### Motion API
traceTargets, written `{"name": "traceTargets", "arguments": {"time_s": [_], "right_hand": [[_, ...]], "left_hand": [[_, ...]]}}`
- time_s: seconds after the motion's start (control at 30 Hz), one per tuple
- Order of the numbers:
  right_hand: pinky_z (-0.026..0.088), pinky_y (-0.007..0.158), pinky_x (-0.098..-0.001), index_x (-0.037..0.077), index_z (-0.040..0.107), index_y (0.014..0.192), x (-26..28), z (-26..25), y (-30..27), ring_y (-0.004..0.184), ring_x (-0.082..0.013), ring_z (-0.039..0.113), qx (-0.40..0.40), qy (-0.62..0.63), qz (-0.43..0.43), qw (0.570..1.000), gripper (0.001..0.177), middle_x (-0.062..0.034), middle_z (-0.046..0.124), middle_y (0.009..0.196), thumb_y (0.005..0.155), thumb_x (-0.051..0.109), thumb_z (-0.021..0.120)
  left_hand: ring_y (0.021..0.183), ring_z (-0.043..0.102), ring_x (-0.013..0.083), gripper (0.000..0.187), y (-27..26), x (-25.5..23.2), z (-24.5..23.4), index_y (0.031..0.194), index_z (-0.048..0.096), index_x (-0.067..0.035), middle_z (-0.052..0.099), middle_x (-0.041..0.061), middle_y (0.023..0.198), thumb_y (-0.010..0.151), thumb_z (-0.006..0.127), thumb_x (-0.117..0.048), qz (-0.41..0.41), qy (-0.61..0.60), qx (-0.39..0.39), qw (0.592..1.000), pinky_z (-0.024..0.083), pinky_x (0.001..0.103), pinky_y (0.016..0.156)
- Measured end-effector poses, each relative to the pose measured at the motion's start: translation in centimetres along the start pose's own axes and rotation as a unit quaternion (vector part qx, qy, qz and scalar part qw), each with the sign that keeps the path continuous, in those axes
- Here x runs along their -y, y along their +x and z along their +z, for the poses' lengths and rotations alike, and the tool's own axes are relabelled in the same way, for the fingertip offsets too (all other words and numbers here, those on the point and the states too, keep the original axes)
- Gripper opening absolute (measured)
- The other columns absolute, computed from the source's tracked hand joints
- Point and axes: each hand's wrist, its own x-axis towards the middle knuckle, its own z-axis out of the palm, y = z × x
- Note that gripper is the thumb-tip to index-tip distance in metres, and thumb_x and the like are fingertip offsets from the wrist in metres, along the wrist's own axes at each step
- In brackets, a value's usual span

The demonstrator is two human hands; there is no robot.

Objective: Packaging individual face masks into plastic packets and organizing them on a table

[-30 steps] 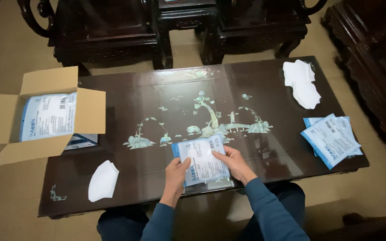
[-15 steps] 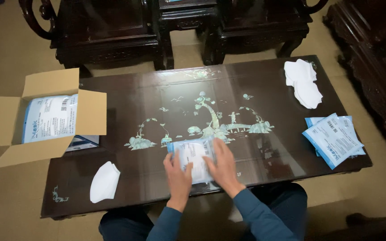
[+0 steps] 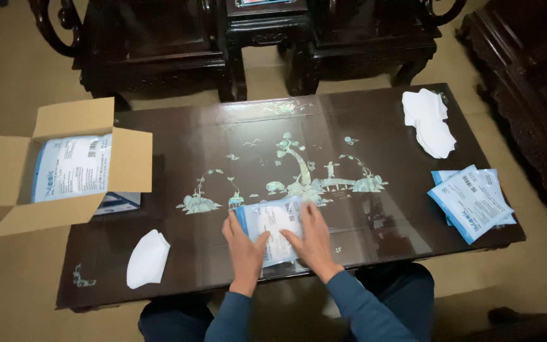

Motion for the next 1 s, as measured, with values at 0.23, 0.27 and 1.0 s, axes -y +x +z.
{"name": "traceTargets", "arguments": {"time_s": [0.23,0.27,1.0], "right_hand": [[0.055,0.096,-0.0333,0.009,0.036,0.159,0.1,-3.2,0.1,0.112,-0.0180,0.065,-0.022,0.405,0.387,0.828,0.095,-0.0108,0.061,0.144,0.078,0.023,0.083],[0.056,0.097,-0.0322,0.007,0.036,0.159,-0.3,-3.8,0.2,0.106,-0.0179,0.067,-0.033,0.479,0.443,0.757,0.092,-0.0165,0.060,0.146,0.079,0.015,0.081],[0.055,0.093,-0.0474,0.001,0.062,0.137,-14.0,-18.4,-1.2,0.113,-0.0332,0.067,0.022,0.173,0.524,0.834,0.058,-0.0177,0.069,0.131,0.084,0.018,0.081]], "left_hand": [[0.117,0.068,0.0286,0.088,0.5,-3.5,-3.1,0.158,0.038,-0.013,0.065,0.012,0.138,0.080,0.078,-0.017,-0.209,-0.286,0.087,0.931,0.062,0.046,0.097],[0.111,0.071,0.0310,0.073,0.2,-4.7,-4.0,0.153,0.048,-0.013,0.069,0.013,0.132,0.085,0.073,-0.009,-0.242,-0.356,0.091,0.898,0.063,0.047,0.098],[0.153,0.020,0.0421,0.057,0.1,4.2,-0.9,0.153,0.045,-0.020,0.023,0.021,0.166,0.104,0.042,-0.049,0.238,0.345,0.018,0.908,0.019,0.068,0.121]]}}
